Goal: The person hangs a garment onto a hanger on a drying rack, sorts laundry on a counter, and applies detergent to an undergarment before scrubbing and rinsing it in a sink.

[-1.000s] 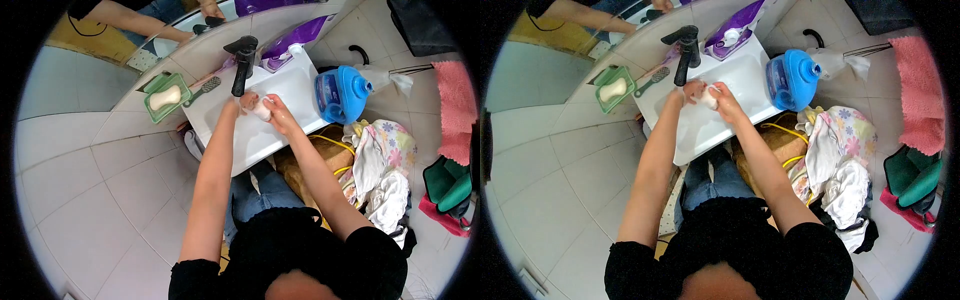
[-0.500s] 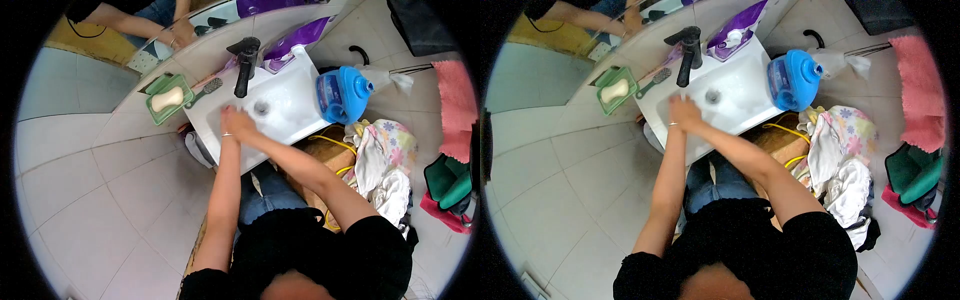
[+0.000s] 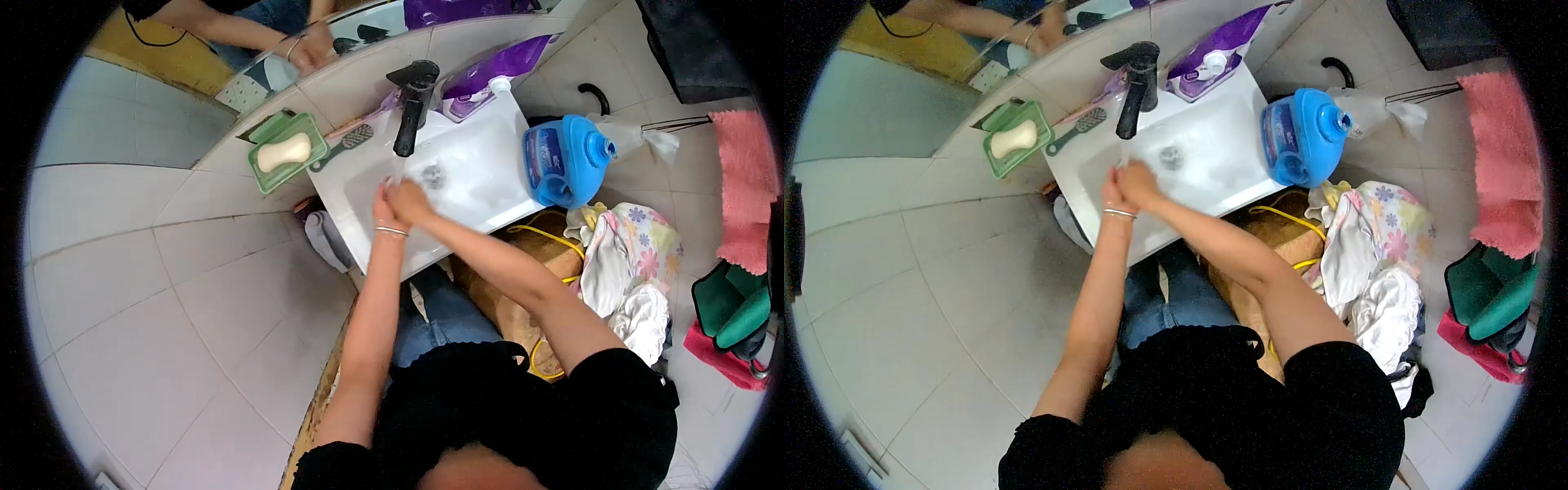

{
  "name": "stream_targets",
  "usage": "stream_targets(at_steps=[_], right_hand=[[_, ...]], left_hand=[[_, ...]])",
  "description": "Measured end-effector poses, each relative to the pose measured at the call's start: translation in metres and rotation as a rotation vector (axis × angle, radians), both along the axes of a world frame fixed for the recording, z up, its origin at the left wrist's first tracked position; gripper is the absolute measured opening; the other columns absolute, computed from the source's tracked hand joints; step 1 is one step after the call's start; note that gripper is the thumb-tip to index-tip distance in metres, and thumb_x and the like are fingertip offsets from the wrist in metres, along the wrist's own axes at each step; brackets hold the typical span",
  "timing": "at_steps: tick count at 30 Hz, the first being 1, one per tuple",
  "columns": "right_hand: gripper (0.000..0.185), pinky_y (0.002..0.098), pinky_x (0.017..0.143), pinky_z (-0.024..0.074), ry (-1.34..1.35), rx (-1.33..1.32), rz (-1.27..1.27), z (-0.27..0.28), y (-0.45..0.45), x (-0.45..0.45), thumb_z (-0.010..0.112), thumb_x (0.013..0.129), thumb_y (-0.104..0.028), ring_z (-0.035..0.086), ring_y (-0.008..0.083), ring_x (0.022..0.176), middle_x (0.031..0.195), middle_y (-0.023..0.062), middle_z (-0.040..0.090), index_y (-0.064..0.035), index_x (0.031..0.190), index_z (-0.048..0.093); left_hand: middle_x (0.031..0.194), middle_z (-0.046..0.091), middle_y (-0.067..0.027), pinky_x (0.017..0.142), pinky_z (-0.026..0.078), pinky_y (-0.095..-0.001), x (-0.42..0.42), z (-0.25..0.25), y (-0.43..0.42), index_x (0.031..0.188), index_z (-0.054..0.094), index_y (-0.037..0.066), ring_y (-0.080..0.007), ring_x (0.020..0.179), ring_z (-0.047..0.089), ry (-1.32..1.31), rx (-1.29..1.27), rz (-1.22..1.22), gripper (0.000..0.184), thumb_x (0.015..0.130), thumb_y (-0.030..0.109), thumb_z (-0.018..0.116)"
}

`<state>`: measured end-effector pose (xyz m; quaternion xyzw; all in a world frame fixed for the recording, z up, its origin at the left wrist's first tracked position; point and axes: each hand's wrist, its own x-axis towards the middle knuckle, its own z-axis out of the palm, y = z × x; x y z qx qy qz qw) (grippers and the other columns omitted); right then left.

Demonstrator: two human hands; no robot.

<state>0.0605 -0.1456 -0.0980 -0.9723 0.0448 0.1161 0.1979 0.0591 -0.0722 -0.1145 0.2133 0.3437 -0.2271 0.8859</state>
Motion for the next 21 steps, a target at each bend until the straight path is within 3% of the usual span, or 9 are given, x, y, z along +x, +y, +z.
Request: stream_targets(at_steps=[1,2,5,8,9,10,13,17,21], right_hand=[[0.028,0.0446,0.08,0.0446,-0.144,0.231,-0.001,-0.001,0.011,-0.014,0.054,0.079,-0.022,0.057,0.0361,0.092,0.098,0.0219,0.058,0.0009,0.093,0.058],[0.029,0.0454,0.079,0.0445,-0.282,0.466,-0.008,-0.002,0.019,-0.023,0.052,0.08,-0.022,0.056,0.0392,0.091,0.096,0.0228,0.058,0.0028,0.096,0.053],[0.028,0.0456,0.08,0.0431,0.05,0.325,-0.034,0.008,0.0,0.002,0.052,0.081,-0.023,0.054,0.0381,0.094,0.099,0.0221,0.057,-0.0003,0.095,0.057],[0.03,0.0446,0.077,0.0446,0.031,0.217,-0.094,0.002,-0.004,0.01,0.051,0.081,-0.026,0.056,0.0347,0.093,0.095,0.0222,0.059,0.0006,0.089,0.063],[0.029,0.0452,0.076,0.0446,0.02,0.225,-0.031,-0.004,0.004,0.005,0.05,0.081,-0.023,0.056,0.0366,0.09,0.094,0.023,0.059,0.0017,0.093,0.059],[0.029,0.0459,0.076,0.0446,0.005,0.235,0.035,-0.01,0.013,0.002,0.048,0.081,-0.019,0.056,0.0385,0.088,0.094,0.0238,0.058,0.0027,0.098,0.056],[0.033,0.0451,0.08,0.0433,0.065,0.219,0.019,0.013,-0.009,0.012,0.05,0.079,-0.02,0.054,0.0388,0.095,0.1,0.0251,0.056,0.0043,0.101,0.055],[0.041,0.0439,0.087,0.0414,-0.028,0.376,-0.157,-0.004,-0.014,0.014,0.053,0.077,-0.024,0.05,0.0384,0.105,0.11,0.0272,0.052,0.0033,0.108,0.054],[0.04,0.0444,0.09,0.039,-0.091,0.396,-0.053,-0.008,-0.021,0.011,0.052,0.078,-0.023,0.049,0.0401,0.106,0.111,0.0281,0.051,0.0008,0.11,0.054]], left_hand=[[0.098,0.06,-0.0107,0.081,0.045,-0.0427,0.005,-0.014,0.023,0.1,0.055,0.006,-0.0263,0.093,0.056,-0.365,-0.672,-0.232,0.035,0.091,0.035,0.039],[0.098,0.06,-0.0107,0.081,0.045,-0.0427,0.001,-0.03,0.021,0.1,0.055,0.006,-0.0263,0.093,0.056,-0.355,-0.675,-0.23,0.035,0.091,0.035,0.039],[0.095,0.06,-0.0108,0.079,0.046,-0.044,0.0,0.006,-0.012,0.103,0.053,0.01,-0.0282,0.088,0.057,-0.082,-0.081,-0.038,0.039,0.088,0.044,0.042],[0.096,0.06,-0.0102,0.08,0.047,-0.0428,0.004,0.026,-0.001,0.101,0.053,0.006,-0.0274,0.088,0.057,-0.03,0.048,-0.06,0.041,0.088,0.043,0.042],[0.098,0.06,-0.0094,0.082,0.048,-0.0423,0.009,-0.041,0.028,0.102,0.055,0.006,-0.0263,0.089,0.058,-0.448,-0.641,-0.217,0.039,0.089,0.041,0.041],[0.098,0.06,-0.0094,0.082,0.048,-0.0423,0.009,-0.035,0.022,0.102,0.055,0.006,-0.0263,0.089,0.058,-0.45,-0.645,-0.214,0.039,0.089,0.041,0.041],[0.095,0.06,-0.0091,0.076,0.048,-0.0404,-0.001,0.0,-0.008,0.096,0.056,0.009,-0.0251,0.084,0.058,-0.041,-0.014,-0.016,0.035,0.088,0.04,0.043],[0.095,0.06,-0.0089,0.075,0.049,-0.036,0.002,-0.021,0.027,0.101,0.056,0.007,-0.0219,0.082,0.059,-0.175,-0.268,-0.155,0.021,0.088,0.022,0.049],[0.087,0.06,-0.0103,0.076,0.048,-0.0373,0.002,-0.007,-0.004,0.099,0.056,0.005,-0.0255,0.082,0.058,-0.114,-0.081,-0.045,0.031,0.091,0.03,0.04]])
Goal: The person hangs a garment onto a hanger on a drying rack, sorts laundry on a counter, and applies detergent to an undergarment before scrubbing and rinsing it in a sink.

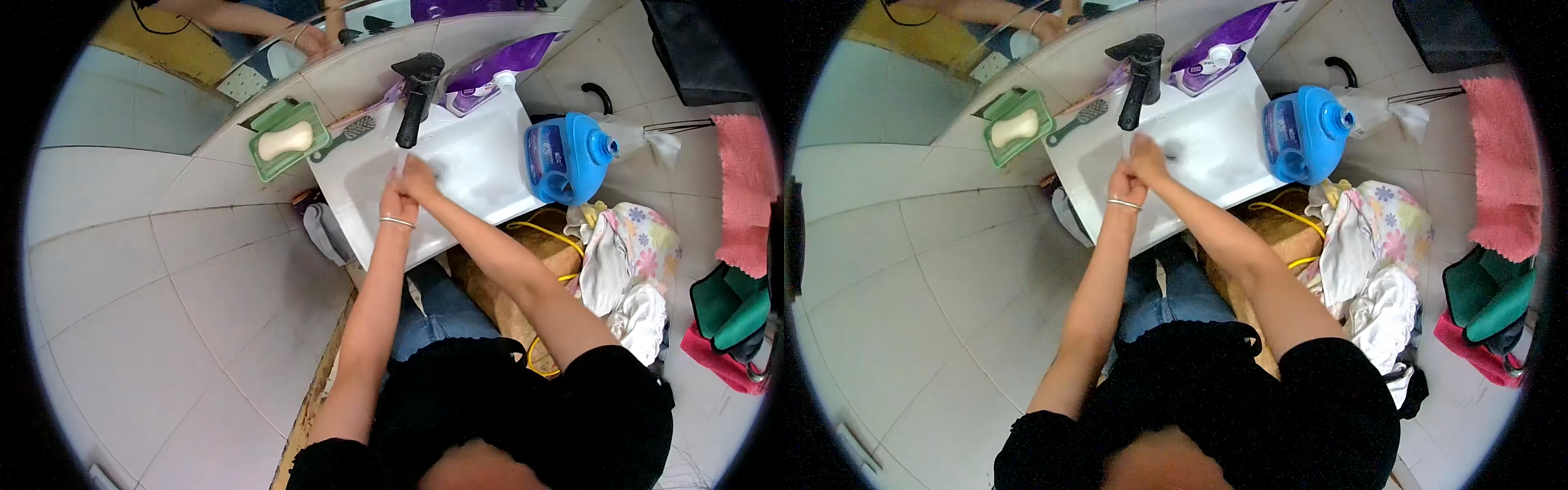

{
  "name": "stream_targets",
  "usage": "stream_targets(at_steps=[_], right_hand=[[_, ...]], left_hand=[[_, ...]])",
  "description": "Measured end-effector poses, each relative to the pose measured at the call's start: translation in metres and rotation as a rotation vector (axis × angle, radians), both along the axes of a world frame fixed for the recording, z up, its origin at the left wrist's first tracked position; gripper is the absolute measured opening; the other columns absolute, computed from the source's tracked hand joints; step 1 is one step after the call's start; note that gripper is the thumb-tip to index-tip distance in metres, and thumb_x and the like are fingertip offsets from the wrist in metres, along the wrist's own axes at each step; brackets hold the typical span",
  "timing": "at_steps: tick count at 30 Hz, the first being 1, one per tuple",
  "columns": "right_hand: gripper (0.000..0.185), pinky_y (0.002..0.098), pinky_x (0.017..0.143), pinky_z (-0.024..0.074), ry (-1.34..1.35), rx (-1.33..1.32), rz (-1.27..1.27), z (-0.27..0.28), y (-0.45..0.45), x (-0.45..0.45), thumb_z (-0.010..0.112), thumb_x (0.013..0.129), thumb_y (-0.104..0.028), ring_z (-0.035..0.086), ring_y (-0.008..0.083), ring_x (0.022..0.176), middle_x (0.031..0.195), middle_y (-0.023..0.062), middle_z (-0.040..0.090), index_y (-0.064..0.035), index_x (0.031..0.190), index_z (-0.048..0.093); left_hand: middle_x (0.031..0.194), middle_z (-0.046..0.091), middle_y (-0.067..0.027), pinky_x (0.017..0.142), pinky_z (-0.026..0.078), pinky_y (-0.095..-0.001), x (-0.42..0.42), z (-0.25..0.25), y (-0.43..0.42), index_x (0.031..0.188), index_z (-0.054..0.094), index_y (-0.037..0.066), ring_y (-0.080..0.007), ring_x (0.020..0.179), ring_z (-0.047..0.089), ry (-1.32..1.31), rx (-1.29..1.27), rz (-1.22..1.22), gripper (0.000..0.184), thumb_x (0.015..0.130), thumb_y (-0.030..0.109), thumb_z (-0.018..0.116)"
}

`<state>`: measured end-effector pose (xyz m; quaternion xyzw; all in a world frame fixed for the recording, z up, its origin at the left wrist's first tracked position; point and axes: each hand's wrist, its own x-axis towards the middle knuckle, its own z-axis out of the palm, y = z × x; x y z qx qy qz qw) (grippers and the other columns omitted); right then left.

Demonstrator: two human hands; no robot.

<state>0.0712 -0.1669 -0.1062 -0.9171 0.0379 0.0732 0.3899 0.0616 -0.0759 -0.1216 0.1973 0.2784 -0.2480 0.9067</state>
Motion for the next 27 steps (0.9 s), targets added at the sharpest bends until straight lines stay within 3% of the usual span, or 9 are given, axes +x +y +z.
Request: stream_targets(at_steps=[3,5,8,13,15,19,23,24,27], right_hand=[[0.046,0.0442,0.093,0.0364,0.2,0.12,-0.029,0.02,0.015,-0.012,0.052,0.08,-0.025,0.045,0.0421,0.11,0.113,0.0281,0.05,0.0031,0.117,0.049],[0.053,0.0426,0.096,0.0342,-0.08,0.331,-0.084,0.029,0.022,-0.03,0.052,0.083,-0.028,0.044,0.0407,0.112,0.118,0.0275,0.049,0.0047,0.123,0.043],[0.045,0.034,0.102,0.0288,0.19,1.072,-0.449,0.043,0.005,-0.018,0.049,0.086,-0.018,0.036,0.0317,0.124,0.129,0.0244,0.042,-0.0022,0.128,0.043],[0.034,0.0294,0.09,0.0394,-0.174,0.781,-0.144,0.045,0.012,-0.041,0.047,0.089,-0.013,0.052,0.0193,0.103,0.111,0.0104,0.057,-0.0026,0.121,0.05],[0.025,0.0265,0.082,0.042,-0.06,1.108,-0.433,0.055,0.016,-0.04,0.046,0.089,-0.012,0.053,0.0122,0.089,0.099,0.0047,0.058,-0.0035,0.111,0.055],[0.02,0.0255,0.076,0.0425,-0.033,1.206,-0.594,0.067,0.015,-0.035,0.045,0.089,-0.011,0.052,0.0105,0.086,0.092,0.0038,0.058,-0.0027,0.104,0.056],[0.017,0.0298,0.066,0.0443,-0.252,0.757,-0.462,0.07,0.01,-0.026,0.043,0.09,-0.012,0.056,0.0156,0.075,0.081,0.0083,0.059,-0.0018,0.097,0.054],[0.017,0.033,0.063,0.0452,-0.282,0.595,-0.434,0.071,0.008,-0.024,0.042,0.089,-0.013,0.059,0.0204,0.071,0.077,0.0112,0.06,-0.0014,0.094,0.054],[0.016,0.0391,0.064,0.0458,-0.333,0.423,-0.338,0.061,0.0,-0.013,0.042,0.088,-0.013,0.06,0.0336,0.069,0.074,0.0174,0.06,-0.0013,0.089,0.053]], left_hand=[[0.092,0.06,-0.0079,0.077,0.049,-0.0352,0.005,-0.003,0.002,0.103,0.054,0.007,-0.0225,0.085,0.058,-0.005,-0.054,0.036,0.023,0.091,0.024,0.043],[0.092,0.06,-0.0076,0.078,0.049,-0.0348,0.005,0.015,-0.004,0.103,0.054,0.007,-0.0222,0.085,0.058,-0.016,-0.007,0.037,0.022,0.092,0.022,0.043],[0.096,0.058,-0.0084,0.08,0.048,-0.0338,0.003,-0.003,-0.015,0.103,0.053,0.005,-0.0215,0.087,0.057,-0.038,0.06,0.104,0.02,0.093,0.018,0.041],[0.098,0.057,-0.0093,0.08,0.048,-0.0359,0.021,-0.016,0.0,0.106,0.052,0.005,-0.0236,0.09,0.057,-0.077,-0.071,-0.013,0.025,0.092,0.022,0.041],[0.099,0.056,-0.0095,0.079,0.048,-0.0369,0.022,-0.015,-0.003,0.106,0.052,0.005,-0.0242,0.09,0.057,-0.035,-0.011,-0.035,0.025,0.091,0.023,0.041],[0.1,0.055,-0.0099,0.077,0.048,-0.0387,0.021,-0.017,-0.012,0.106,0.052,0.005,-0.0255,0.09,0.056,0.024,0.164,-0.017,0.027,0.089,0.025,0.043],[0.102,0.054,-0.0103,0.075,0.048,-0.0406,0.034,-0.067,-0.017,0.106,0.052,0.006,-0.0269,0.091,0.056,-0.052,0.707,-0.205,0.029,0.087,0.026,0.044],[0.097,0.054,-0.0084,0.073,0.048,-0.04,0.032,-0.038,-0.022,0.104,0.051,0.007,-0.0259,0.085,0.056,0.213,0.292,0.08,0.026,0.086,0.025,0.044],[0.091,0.051,-0.0063,0.071,0.047,-0.038,0.03,0.006,-0.028,0.099,0.05,0.008,-0.0242,0.077,0.053,0.426,0.311,0.254,0.023,0.086,0.025,0.042]])
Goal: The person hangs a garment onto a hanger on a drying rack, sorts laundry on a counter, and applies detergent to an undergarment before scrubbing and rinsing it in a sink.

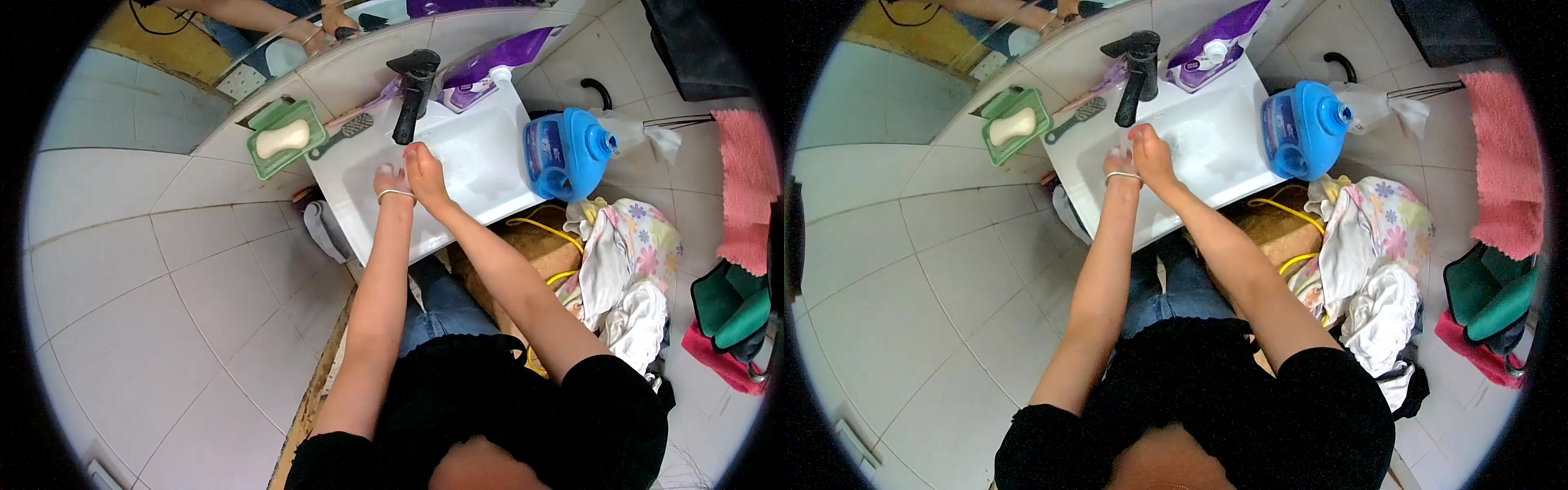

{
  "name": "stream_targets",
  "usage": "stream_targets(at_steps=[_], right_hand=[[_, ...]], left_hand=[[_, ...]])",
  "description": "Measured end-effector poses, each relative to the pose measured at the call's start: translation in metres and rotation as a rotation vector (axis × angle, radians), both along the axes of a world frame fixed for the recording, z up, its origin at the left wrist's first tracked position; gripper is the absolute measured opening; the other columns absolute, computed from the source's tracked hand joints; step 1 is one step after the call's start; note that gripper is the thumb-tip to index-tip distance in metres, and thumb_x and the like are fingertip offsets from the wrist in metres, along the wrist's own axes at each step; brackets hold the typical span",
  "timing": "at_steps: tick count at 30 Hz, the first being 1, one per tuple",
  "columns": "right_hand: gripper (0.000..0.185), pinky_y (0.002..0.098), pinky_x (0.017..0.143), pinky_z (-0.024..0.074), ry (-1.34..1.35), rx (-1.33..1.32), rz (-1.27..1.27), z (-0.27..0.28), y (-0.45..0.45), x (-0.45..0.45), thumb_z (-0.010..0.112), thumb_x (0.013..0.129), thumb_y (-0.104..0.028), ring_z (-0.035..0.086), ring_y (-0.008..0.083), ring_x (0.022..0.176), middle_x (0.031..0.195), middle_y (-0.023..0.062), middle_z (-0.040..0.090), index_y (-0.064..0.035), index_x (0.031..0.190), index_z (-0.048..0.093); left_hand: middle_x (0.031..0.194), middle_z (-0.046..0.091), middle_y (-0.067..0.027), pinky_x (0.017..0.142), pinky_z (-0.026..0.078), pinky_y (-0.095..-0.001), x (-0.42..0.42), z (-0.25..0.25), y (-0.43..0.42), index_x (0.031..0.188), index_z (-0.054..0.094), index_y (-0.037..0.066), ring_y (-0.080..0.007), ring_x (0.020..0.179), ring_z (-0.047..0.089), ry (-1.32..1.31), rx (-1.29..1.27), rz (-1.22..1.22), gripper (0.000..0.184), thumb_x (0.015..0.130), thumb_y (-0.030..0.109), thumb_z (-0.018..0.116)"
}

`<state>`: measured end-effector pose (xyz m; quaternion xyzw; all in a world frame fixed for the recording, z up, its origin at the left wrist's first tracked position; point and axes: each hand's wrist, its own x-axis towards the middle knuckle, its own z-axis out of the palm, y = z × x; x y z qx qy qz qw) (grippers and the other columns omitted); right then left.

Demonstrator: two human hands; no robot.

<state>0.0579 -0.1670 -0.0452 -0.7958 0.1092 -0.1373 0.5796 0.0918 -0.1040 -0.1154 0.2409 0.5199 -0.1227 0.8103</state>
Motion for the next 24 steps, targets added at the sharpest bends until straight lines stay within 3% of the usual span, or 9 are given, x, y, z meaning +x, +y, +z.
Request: stream_targets(at_steps=[4,6,7,9,10,13,19,23,24], right_hand=[[0.015,0.0423,0.066,0.0455,0.075,-0.029,0.087,-0.01,-0.009,0.015,0.042,0.087,-0.013,0.059,0.0394,0.075,0.077,0.0202,0.06,-0.0017,0.088,0.052],[0.018,0.041,0.065,0.0456,0.153,-0.155,0.095,-0.017,-0.008,0.017,0.046,0.087,-0.017,0.06,0.0377,0.074,0.075,0.0206,0.059,-0.0011,0.088,0.054],[0.018,0.041,0.065,0.0456,0.15,-0.148,0.098,-0.021,-0.011,0.014,0.046,0.087,-0.017,0.06,0.0377,0.074,0.075,0.0206,0.059,-0.0011,0.088,0.054],[0.022,0.0381,0.065,0.0456,0.212,-0.056,0.181,-0.029,-0.022,0.005,0.048,0.088,-0.022,0.061,0.0305,0.072,0.076,0.0148,0.062,-0.0022,0.09,0.056],[0.022,0.0381,0.065,0.0456,0.212,-0.052,0.183,-0.032,-0.027,0.002,0.048,0.088,-0.022,0.061,0.0305,0.072,0.076,0.0148,0.062,-0.0022,0.09,0.056],[0.026,0.0286,0.077,0.0424,0.476,0.576,0.047,-0.03,-0.047,-0.004,0.051,0.089,-0.028,0.056,0.0162,0.082,0.087,0.0014,0.06,-0.0046,0.098,0.057],[0.037,0.0337,0.094,0.0373,0.283,1.342,-0.024,-0.038,-0.057,-0.012,0.048,0.091,-0.028,0.052,0.0201,0.099,0.109,0.0071,0.054,0.0004,0.114,0.047],[0.036,0.0364,0.095,0.0378,0.292,1.413,-0.027,-0.046,-0.054,-0.009,0.047,0.091,-0.03,0.052,0.0223,0.101,0.111,0.0077,0.053,-0.0028,0.116,0.046],[0.035,0.0365,0.093,0.0397,0.309,1.427,-0.037,-0.042,-0.048,-0.007,0.047,0.091,-0.031,0.052,0.0222,0.101,0.111,0.0079,0.054,-0.0043,0.115,0.047]], left_hand=[[0.087,0.052,-0.0077,0.073,0.046,-0.0369,-0.005,-0.007,0.023,0.096,0.049,0.008,-0.0236,0.073,0.052,-0.152,-0.201,-0.095,0.022,0.089,0.027,0.04],[0.089,0.056,-0.0108,0.077,0.046,-0.0373,-0.006,-0.055,0.055,0.094,0.049,0.009,-0.0253,0.08,0.055,-0.984,-0.817,-0.228,0.026,0.093,0.031,0.035],[0.089,0.056,-0.0108,0.077,0.046,-0.0373,-0.006,-0.028,0.061,0.094,0.049,0.009,-0.0253,0.08,0.055,-0.986,-0.809,-0.23,0.026,0.093,0.031,0.035],[0.094,0.059,-0.0145,0.079,0.048,-0.0393,-0.011,0.052,0.073,0.093,0.048,0.008,-0.0288,0.09,0.058,-0.466,-0.112,-0.087,0.027,0.095,0.031,0.034],[0.094,0.059,-0.0145,0.079,0.048,-0.0393,-0.014,0.053,0.081,0.093,0.048,0.008,-0.0288,0.09,0.058,-0.465,-0.107,-0.086,0.027,0.095,0.031,0.034],[0.103,0.058,-0.0172,0.083,0.048,-0.0407,-0.013,0.057,0.098,0.093,0.048,0.007,-0.0304,0.098,0.057,-0.462,0.07,-0.078,0.024,0.095,0.029,0.037],[0.094,0.055,-0.0091,0.076,0.052,-0.039,-0.016,0.048,0.099,0.097,0.048,0.005,-0.023,0.088,0.058,-0.405,0.227,-0.047,0.02,0.095,0.024,0.041],[0.094,0.055,-0.0075,0.072,0.052,-0.0354,-0.015,0.05,0.096,0.1,0.049,0.005,-0.0199,0.084,0.057,-0.338,0.245,0.02,0.02,0.094,0.023,0.044],[0.099,0.055,-0.0069,0.074,0.051,-0.0346,-0.014,0.047,0.097,0.103,0.049,0.004,-0.0197,0.088,0.057,-0.407,0.275,-0.134,0.022,0.093,0.023,0.045]])
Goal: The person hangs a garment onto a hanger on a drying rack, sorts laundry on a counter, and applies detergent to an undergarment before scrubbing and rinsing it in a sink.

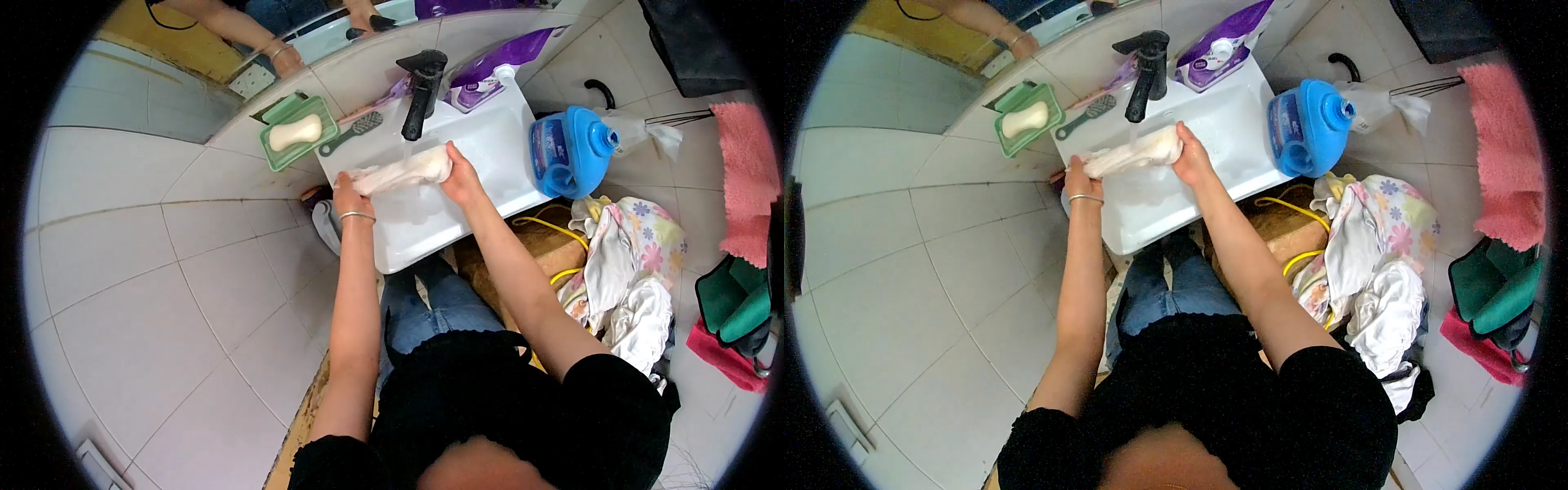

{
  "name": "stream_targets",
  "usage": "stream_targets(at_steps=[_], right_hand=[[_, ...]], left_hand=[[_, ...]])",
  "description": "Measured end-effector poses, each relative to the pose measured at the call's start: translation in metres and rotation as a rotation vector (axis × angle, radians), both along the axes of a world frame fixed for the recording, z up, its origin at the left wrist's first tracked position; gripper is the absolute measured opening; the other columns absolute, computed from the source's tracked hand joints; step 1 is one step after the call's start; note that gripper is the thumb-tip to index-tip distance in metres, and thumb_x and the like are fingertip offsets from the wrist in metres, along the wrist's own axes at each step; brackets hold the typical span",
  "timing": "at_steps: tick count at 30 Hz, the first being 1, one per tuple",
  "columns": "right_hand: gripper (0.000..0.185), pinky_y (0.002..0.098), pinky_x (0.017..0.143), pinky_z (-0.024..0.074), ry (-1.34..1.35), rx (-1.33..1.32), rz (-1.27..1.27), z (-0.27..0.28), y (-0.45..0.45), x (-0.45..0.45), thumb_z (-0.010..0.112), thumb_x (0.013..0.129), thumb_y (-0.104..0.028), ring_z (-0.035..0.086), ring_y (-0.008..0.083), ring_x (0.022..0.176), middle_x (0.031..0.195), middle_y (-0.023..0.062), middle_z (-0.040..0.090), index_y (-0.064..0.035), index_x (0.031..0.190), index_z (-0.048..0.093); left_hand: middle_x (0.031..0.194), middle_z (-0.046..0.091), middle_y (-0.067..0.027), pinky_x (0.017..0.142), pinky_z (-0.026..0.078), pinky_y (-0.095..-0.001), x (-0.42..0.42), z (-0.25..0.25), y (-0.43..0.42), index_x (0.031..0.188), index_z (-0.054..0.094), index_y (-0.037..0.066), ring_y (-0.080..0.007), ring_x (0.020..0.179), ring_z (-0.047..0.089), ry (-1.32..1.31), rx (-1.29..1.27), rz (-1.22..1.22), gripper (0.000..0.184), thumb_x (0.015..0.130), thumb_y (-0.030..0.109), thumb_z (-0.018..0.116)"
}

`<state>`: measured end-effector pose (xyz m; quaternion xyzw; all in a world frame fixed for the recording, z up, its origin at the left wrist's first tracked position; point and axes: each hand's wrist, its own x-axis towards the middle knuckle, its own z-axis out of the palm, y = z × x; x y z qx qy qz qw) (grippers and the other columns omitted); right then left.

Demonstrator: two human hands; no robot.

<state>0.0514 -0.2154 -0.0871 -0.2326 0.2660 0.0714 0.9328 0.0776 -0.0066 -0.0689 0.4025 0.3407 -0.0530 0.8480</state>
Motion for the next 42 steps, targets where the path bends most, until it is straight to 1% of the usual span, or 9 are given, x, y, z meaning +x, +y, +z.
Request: stream_targets(at_steps=[6,12,16,21,33,36,38,40,42], right_hand=[[0.03,0.0371,0.081,0.0468,-0.013,-0.042,0.154,0.034,0.034,0.02,0.049,0.091,-0.032,0.057,0.0215,0.091,0.1,0.0068,0.058,-0.0076,0.109,0.05],[0.024,0.0341,0.074,0.0492,0.017,-0.173,0.359,0.043,0.038,0.034,0.049,0.089,-0.024,0.059,0.0174,0.086,0.093,0.0054,0.059,-0.0076,0.107,0.051],[0.016,0.0332,0.073,0.0497,-0.081,-0.251,0.388,0.054,0.025,0.031,0.045,0.089,-0.019,0.058,0.0174,0.083,0.092,0.0046,0.058,-0.0078,0.098,0.051],[0.026,0.0286,0.073,0.0485,-0.17,-0.35,0.464,0.051,0.018,0.021,0.059,0.084,-0.019,0.059,0.0133,0.082,0.096,0.0033,0.06,-0.0067,0.107,0.054],[0.02,0.0232,0.072,0.0415,-0.126,-0.8,0.759,0.039,-0.02,0.017,0.067,0.08,-0.027,0.054,0.0071,0.081,0.081,-0.0057,0.061,-0.0081,0.085,0.064],[0.026,0.0337,0.078,0.0432,-0.062,-0.658,0.652,0.035,-0.022,0.013,0.064,0.081,-0.033,0.052,0.0124,0.092,0.095,-0.0015,0.059,-0.0101,0.093,0.059],[0.03,0.041,0.08,0.0426,-0.029,-0.131,0.313,0.055,-0.008,0.002,0.061,0.084,-0.034,0.05,0.0147,0.098,0.106,0.0009,0.053,-0.0105,0.102,0.053],[0.037,0.0444,0.082,0.0429,-0.098,-0.1,0.343,0.057,0.004,-0.005,0.058,0.086,-0.033,0.049,0.0174,0.101,0.115,0.003,0.048,-0.0104,0.113,0.047],[0.039,0.0421,0.084,0.0432,-0.052,-0.496,0.455,0.061,0.022,-0.008,0.057,0.086,-0.034,0.051,0.0191,0.098,0.111,0.0049,0.05,-0.0099,0.115,0.048]], left_hand=[[0.106,0.056,-0.0068,0.08,0.048,-0.0291,-0.003,0.006,-0.012,0.123,0.044,0.004,-0.0167,0.095,0.056,-0.041,0.202,-0.631,0.044,0.091,0.033,0.049],[0.089,0.055,-0.0019,0.073,0.044,-0.0241,-0.007,0.002,-0.007,0.101,0.057,0.007,-0.0116,0.08,0.053,0.038,0.266,-0.935,0.041,0.085,0.045,0.055],[0.109,0.056,-0.0078,0.086,0.043,-0.0328,-0.003,0.008,0.003,0.116,0.05,0.005,-0.0192,0.1,0.054,-0.082,0.112,-0.836,0.053,0.085,0.048,0.053],[0.108,0.056,-0.0088,0.091,0.04,-0.0486,0.003,0.027,0.0,0.106,0.052,0.006,-0.0273,0.106,0.051,-0.13,-0.423,-0.463,0.031,0.09,0.032,0.047],[0.08,0.059,-0.0044,0.079,0.048,-0.0417,0.02,-0.013,-0.018,0.089,0.054,0.011,-0.0209,0.079,0.058,-0.096,-0.498,-0.116,0.027,0.085,0.037,0.057],[0.08,0.059,-0.0048,0.076,0.049,-0.0393,0.021,-0.014,-0.03,0.087,0.054,0.011,-0.0215,0.078,0.058,-0.101,-0.494,-0.067,0.028,0.085,0.039,0.058],[0.08,0.059,-0.0054,0.074,0.05,-0.0385,0.022,-0.017,-0.037,0.089,0.054,0.011,-0.0217,0.078,0.058,-0.066,-0.551,-0.112,0.027,0.085,0.037,0.058],[0.081,0.059,-0.0059,0.073,0.05,-0.0377,0.019,-0.029,-0.045,0.091,0.054,0.012,-0.0218,0.077,0.058,-0.033,-0.602,-0.157,0.025,0.086,0.036,0.057],[0.085,0.06,-0.0074,0.073,0.05,-0.0383,0.015,-0.047,-0.057,0.095,0.054,0.01,-0.0226,0.079,0.059,-0.061,-0.415,-0.227,0.025,0.088,0.034,0.054]])
